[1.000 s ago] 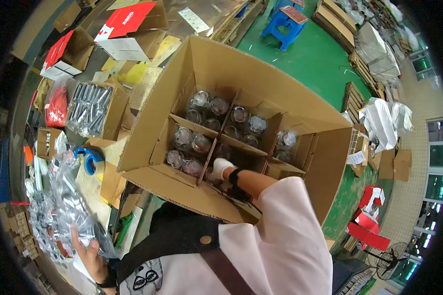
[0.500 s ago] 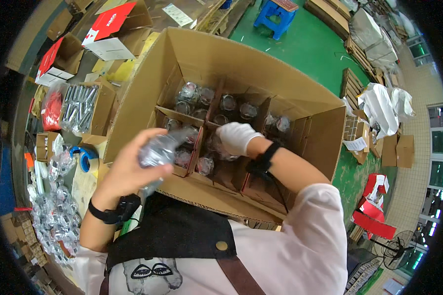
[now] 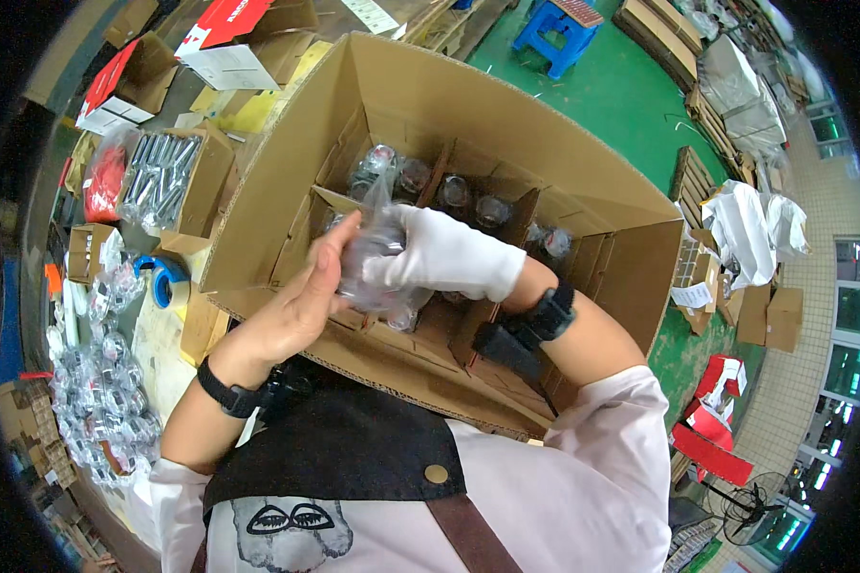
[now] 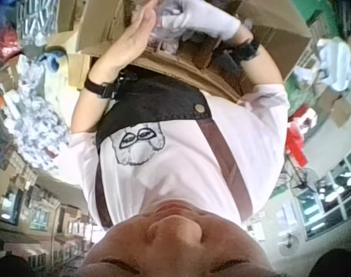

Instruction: The person assembles a cardboard box and packs it with small, individually wrapped items. They pick up the items from a table and place them into the compartments of the box, repeating the process until the box is filled.

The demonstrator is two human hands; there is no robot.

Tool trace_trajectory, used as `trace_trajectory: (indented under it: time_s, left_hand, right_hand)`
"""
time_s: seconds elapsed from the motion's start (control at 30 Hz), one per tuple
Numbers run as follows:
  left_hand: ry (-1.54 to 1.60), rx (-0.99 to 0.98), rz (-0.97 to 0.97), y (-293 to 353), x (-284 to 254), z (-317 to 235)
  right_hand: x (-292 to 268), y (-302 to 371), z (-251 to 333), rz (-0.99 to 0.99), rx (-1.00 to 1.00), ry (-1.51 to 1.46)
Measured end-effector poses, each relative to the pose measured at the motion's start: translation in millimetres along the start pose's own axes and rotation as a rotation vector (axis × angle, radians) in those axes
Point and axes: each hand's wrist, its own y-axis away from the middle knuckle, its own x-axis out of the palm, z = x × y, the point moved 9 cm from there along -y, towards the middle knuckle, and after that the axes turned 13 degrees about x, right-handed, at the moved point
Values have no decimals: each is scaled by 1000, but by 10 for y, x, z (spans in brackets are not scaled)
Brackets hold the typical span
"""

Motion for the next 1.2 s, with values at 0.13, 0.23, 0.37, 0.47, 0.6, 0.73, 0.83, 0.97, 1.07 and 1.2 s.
trace_trajectory:
  time_s: [0.13,0.23,0.37,0.47,0.6,0.73,0.83,0.97,1.07,1.2]
  left_hand:
    - [-76,-54,17,143,-181,-20]
    - [98,-52,-171,323,-555,-104]
    - [-28,-108,-383,1060,-1013,-245]
    - [35,-217,-603,1803,-1238,-69]
    - [156,-299,-780,2303,-1343,222]
    - [210,-362,-826,2537,-1325,407]
    - [232,-399,-896,2911,-1296,485]
    - [265,-427,-973,3088,-1283,595]
    - [277,-416,-919,2921,-1286,591]
    - [268,-410,-950,3086,-1185,547]
  right_hand:
    - [211,-316,-970,216,335,896]
    - [710,-540,-2526,529,346,1151]
    - [810,-753,-3019,436,398,1257]
    - [736,-767,-2003,166,274,1212]
    - [970,-982,-2402,154,196,1136]
    - [1061,-1170,-2974,278,293,1122]
    - [734,-770,-1306,379,384,1198]
    - [759,-882,-107,168,-126,1129]
    - [1228,-1531,-730,284,-95,1415]
    - [1713,-2082,-2048,534,178,1638]
